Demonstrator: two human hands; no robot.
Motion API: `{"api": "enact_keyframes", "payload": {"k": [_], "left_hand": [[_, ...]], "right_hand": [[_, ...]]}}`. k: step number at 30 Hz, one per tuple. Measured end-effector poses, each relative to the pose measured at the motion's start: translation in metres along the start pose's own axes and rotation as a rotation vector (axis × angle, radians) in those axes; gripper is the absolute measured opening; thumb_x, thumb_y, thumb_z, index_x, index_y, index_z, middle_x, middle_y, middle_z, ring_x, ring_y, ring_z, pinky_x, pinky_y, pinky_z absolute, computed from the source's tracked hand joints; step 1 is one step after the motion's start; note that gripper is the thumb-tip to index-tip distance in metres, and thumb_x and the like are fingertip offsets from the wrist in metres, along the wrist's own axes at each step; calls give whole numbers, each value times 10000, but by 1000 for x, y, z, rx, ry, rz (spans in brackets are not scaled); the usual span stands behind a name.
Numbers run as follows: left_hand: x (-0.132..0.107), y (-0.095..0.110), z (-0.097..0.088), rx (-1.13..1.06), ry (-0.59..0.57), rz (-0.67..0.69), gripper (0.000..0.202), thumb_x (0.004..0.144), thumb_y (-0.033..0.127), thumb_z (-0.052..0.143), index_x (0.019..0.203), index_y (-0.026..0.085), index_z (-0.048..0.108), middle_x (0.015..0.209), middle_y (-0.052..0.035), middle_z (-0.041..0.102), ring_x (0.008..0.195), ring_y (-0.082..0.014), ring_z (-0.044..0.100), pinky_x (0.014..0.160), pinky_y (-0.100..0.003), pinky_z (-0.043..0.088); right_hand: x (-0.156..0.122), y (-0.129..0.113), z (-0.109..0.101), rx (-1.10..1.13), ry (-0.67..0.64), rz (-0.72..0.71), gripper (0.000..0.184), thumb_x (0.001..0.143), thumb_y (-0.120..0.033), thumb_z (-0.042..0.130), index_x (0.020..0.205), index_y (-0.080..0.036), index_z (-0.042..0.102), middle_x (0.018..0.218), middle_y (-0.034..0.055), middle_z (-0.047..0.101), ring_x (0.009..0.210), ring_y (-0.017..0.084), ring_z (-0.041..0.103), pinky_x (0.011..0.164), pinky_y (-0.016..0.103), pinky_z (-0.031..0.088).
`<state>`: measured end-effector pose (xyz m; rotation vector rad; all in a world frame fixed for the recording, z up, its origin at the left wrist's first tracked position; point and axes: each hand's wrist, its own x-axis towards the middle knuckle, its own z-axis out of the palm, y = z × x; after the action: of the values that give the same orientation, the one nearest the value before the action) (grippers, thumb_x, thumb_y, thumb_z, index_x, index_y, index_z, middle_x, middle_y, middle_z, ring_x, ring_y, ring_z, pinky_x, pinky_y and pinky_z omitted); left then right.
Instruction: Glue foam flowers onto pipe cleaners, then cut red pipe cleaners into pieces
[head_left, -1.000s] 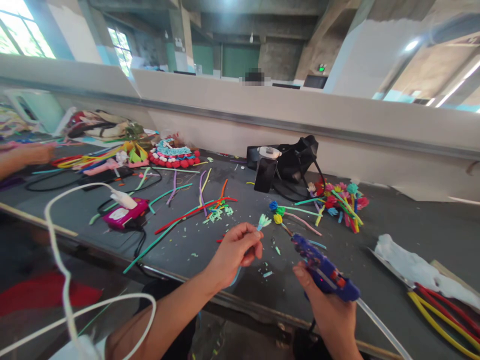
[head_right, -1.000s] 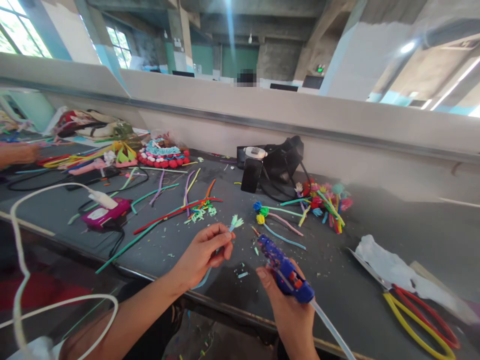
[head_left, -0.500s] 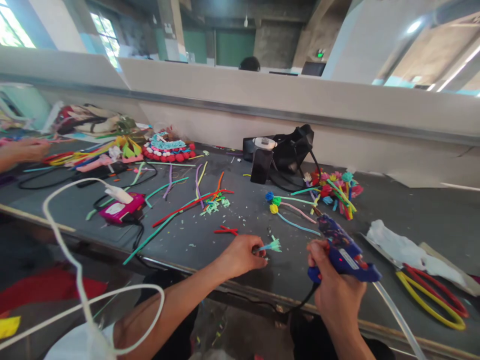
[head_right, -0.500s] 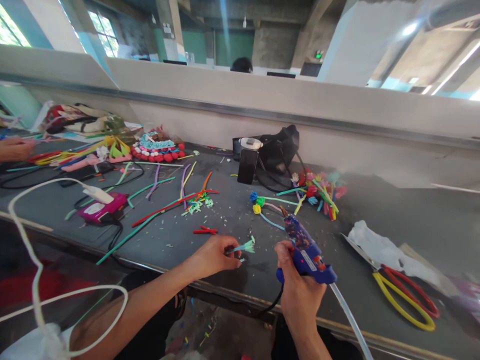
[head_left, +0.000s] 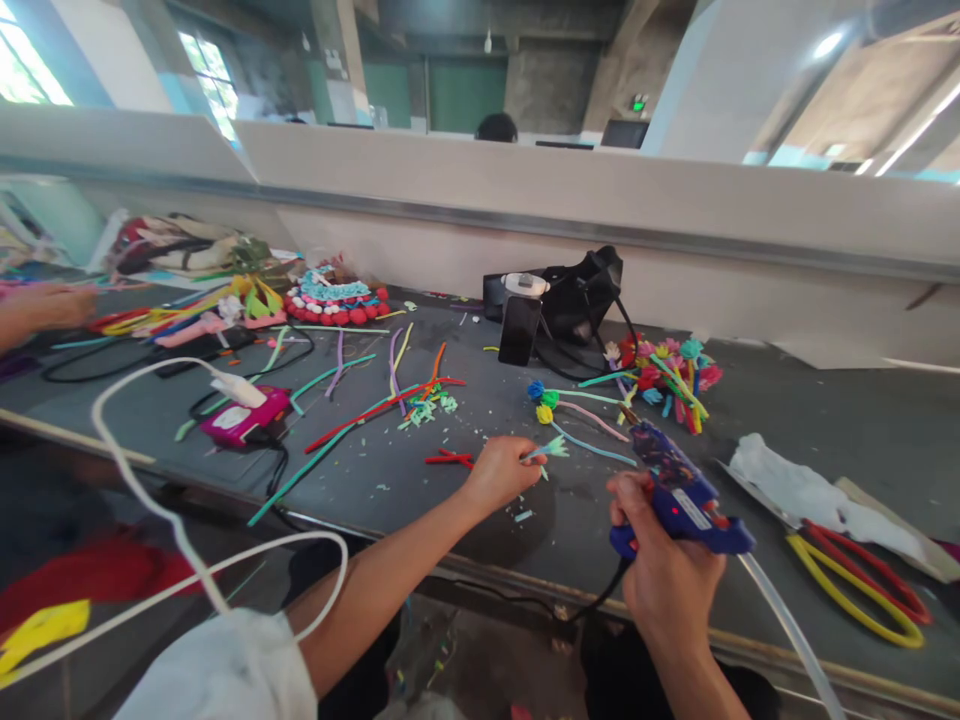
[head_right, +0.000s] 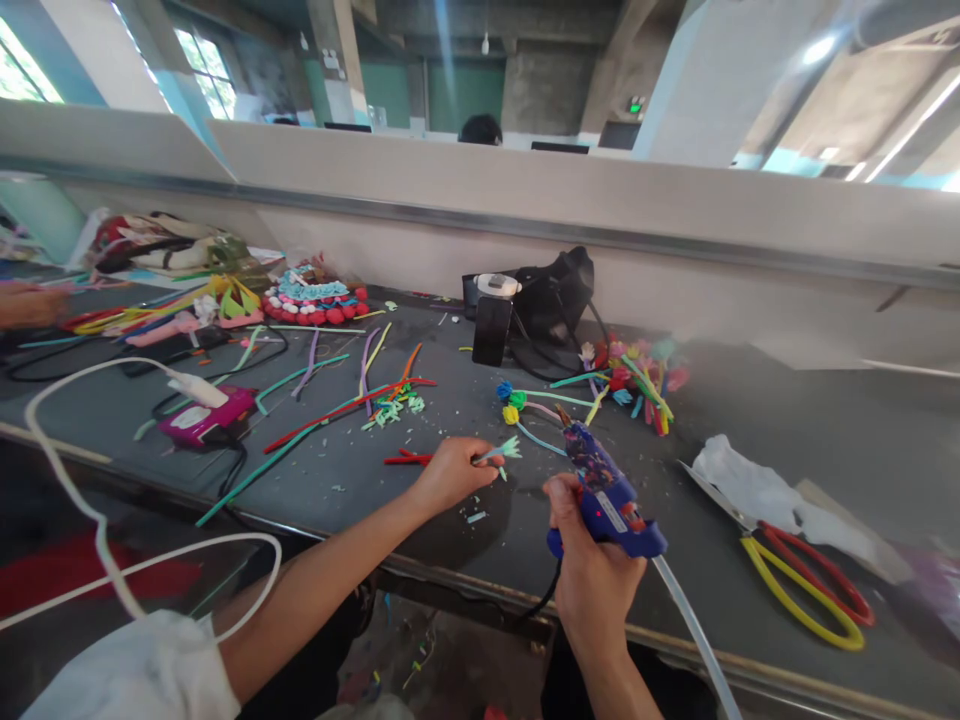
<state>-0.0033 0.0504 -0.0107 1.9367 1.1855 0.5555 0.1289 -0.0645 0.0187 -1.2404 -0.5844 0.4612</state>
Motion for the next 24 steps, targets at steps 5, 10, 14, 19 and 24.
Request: {"api": "enact_keyframes", "payload": {"k": [5, 10, 14, 19, 24], "left_hand": [[9, 1, 9, 95, -18, 21, 174, 730, 184, 603, 789, 159, 764, 720, -60, 692, 720, -194, 591, 662, -262, 366], [9, 4, 8, 85, -11, 2, 124, 732, 169, 598, 708, 162, 720, 691, -58, 659, 709, -191, 575, 674, -267, 361], [2, 11, 0, -29, -15, -2, 145, 781, 255, 577, 776, 153, 681, 671, -5, 596, 635, -138, 505, 619, -237, 352], [-21, 29, -11, -642, -131, -153, 326, 720, 441, 682, 837, 144, 613, 619, 66, 447, 469, -55, 274, 465, -220, 204], [-40, 40, -16, -857, -151, -215, 410, 609, 473, 802, 757, 143, 608, 580, 77, 401, 466, -40, 256, 454, -237, 127]], "right_hand": [[0, -4, 2, 41, 21, 1, 210, 661, -286, 820, 743, -153, 681, 677, -3, 639, 562, 113, 535, 534, 253, 418], [0, -5, 2, 50, 21, 1, 209, 672, -295, 815, 752, -156, 680, 676, -7, 648, 549, 106, 528, 532, 253, 412], [-1, -7, 3, 38, 23, 21, 216, 676, -307, 816, 743, -153, 679, 688, -5, 652, 550, 104, 532, 527, 245, 416], [-5, 0, 10, 10, -25, 45, 213, 670, -306, 814, 788, -157, 718, 739, 4, 680, 621, 125, 590, 618, 266, 483], [-10, 8, 20, -22, -159, 115, 274, 680, -329, 800, 903, -179, 749, 877, 40, 749, 791, 195, 686, 721, 307, 540]]}}
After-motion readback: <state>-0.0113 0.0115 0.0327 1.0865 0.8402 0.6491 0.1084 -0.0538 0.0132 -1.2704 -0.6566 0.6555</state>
